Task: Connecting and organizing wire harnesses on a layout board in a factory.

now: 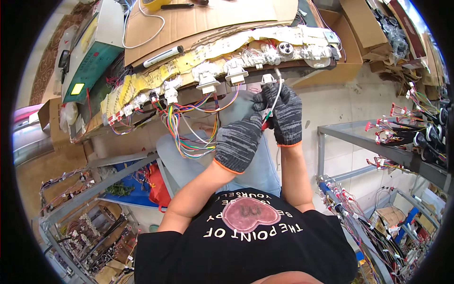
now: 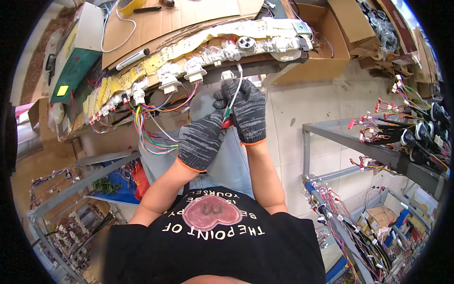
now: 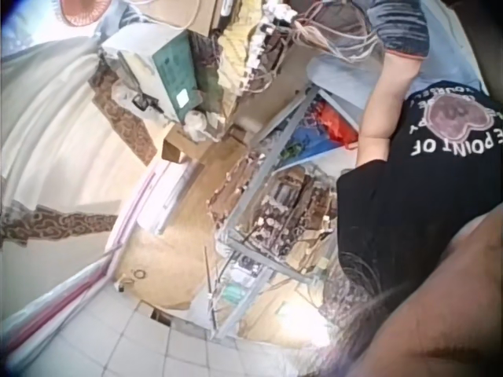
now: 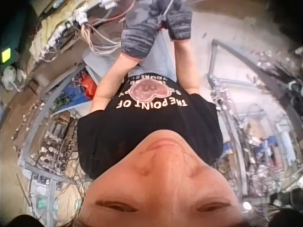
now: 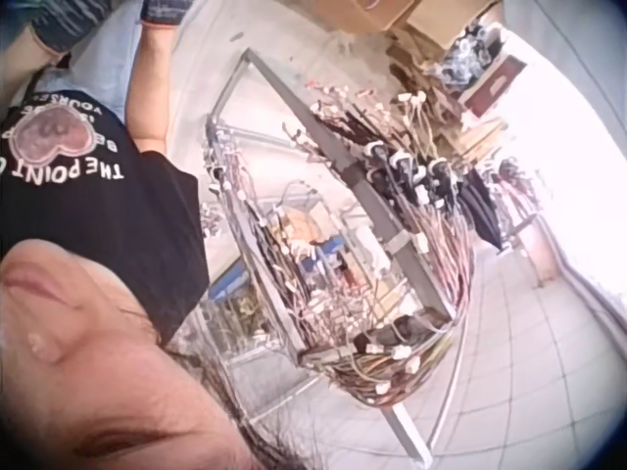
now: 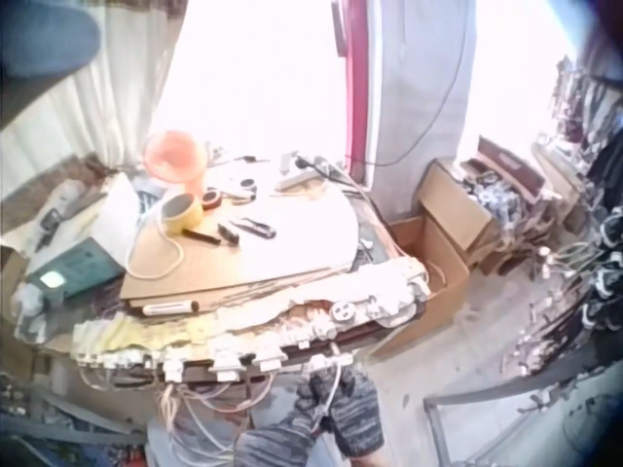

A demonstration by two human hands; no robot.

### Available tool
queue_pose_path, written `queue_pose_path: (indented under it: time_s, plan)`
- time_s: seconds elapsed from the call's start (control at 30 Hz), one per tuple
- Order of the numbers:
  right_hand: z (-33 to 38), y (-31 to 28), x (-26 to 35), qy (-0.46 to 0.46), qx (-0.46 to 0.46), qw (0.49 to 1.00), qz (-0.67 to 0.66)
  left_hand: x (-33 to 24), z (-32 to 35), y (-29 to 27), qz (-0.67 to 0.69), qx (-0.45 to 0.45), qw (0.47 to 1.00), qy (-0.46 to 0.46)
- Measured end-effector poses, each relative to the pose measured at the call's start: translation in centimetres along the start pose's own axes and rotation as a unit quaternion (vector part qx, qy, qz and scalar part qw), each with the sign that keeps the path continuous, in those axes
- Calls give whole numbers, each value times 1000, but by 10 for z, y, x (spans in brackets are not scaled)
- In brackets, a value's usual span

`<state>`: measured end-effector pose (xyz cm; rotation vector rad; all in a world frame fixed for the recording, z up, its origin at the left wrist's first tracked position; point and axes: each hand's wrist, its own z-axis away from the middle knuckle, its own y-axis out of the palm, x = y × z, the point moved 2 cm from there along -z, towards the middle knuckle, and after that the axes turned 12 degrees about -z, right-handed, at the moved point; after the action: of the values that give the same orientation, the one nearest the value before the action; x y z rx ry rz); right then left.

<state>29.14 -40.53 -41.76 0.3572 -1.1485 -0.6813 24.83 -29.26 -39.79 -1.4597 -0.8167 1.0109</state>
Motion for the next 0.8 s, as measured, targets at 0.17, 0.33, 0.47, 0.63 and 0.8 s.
queue_pose_path:
  time_s: [0.17, 0.33, 0.47, 0.63, 0.8]
  plan:
    - [-12, 6, -2, 16, 23, 999, 41, 3, -4, -8, 18, 5, 1000, -19]
    - [-8, 13, 0, -16, 8, 998, 55, 8, -3, -11, 70, -14, 997, -29]
    - [-15, 9, -4, -35, 18, 997, 63, 12, -5, -4, 171, 24, 983, -55]
    - [-30, -2, 16, -209, 101, 894, 382, 16, -16, -6, 327, -24, 945, -12]
    - [49, -95, 6, 66, 96, 939, 325, 13, -31, -29, 393, 82, 912, -80]
